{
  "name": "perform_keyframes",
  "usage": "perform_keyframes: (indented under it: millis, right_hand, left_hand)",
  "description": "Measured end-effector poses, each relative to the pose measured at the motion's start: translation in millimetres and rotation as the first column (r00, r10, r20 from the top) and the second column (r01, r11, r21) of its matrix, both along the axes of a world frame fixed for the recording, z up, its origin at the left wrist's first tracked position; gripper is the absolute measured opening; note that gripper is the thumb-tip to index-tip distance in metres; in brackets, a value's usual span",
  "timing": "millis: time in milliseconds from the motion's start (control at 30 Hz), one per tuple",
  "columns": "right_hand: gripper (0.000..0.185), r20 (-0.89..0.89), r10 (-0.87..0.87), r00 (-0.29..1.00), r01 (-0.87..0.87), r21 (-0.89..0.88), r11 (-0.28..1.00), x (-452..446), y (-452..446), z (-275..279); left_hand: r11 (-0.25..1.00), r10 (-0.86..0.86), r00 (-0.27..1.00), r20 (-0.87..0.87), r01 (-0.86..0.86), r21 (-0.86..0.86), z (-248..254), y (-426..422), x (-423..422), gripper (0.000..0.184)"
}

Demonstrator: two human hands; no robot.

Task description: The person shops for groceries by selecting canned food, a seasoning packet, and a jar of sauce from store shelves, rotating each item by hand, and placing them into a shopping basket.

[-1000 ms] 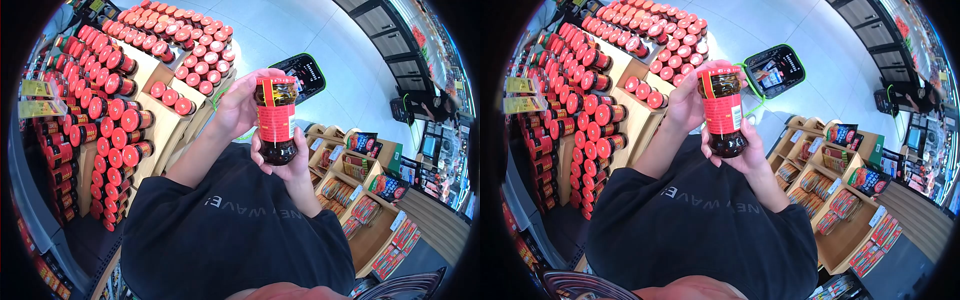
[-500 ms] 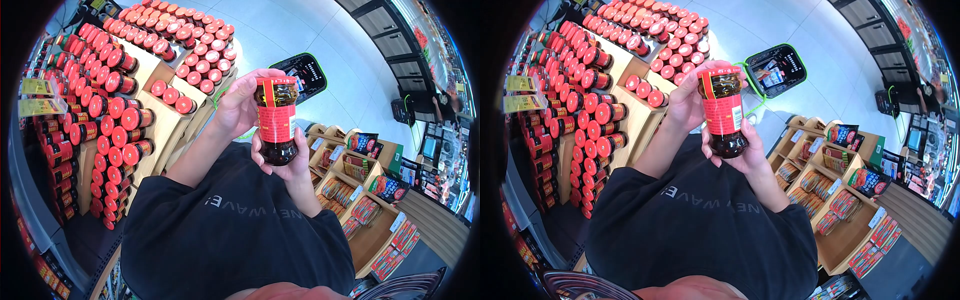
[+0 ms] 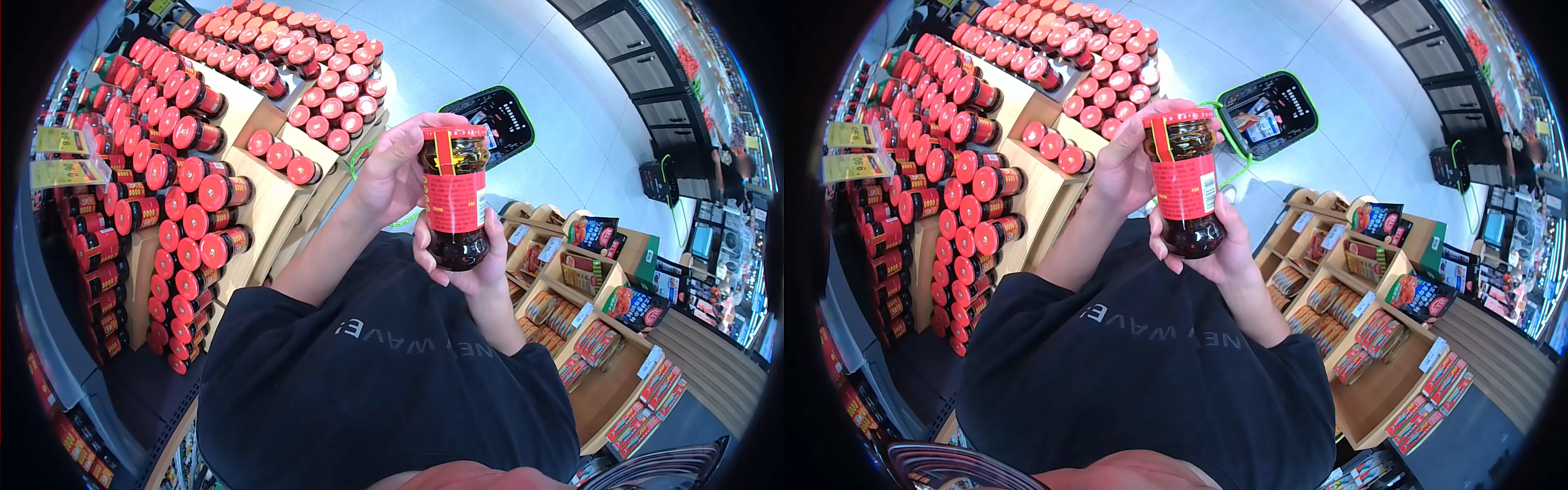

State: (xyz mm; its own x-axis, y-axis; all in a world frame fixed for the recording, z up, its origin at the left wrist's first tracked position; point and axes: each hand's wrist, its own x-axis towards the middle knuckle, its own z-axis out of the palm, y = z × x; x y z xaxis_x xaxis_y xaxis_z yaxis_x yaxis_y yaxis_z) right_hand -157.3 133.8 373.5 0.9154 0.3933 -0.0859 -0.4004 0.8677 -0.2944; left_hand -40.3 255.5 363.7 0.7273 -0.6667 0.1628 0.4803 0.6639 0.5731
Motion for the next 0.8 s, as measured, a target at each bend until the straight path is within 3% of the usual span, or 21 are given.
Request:
perform_keyframes:
  millis: [800]
  right_hand:
    - [0.081, -0.023, -0.01, 1.0, 0.012, 0.094, 0.996, -1.4, -0.4, 1.1]
  left_hand:
    - [0.999, 0.021, 1.0, -0.022, -0.02, 0.049, 2.3, -1.2, -4.0, 0.058]
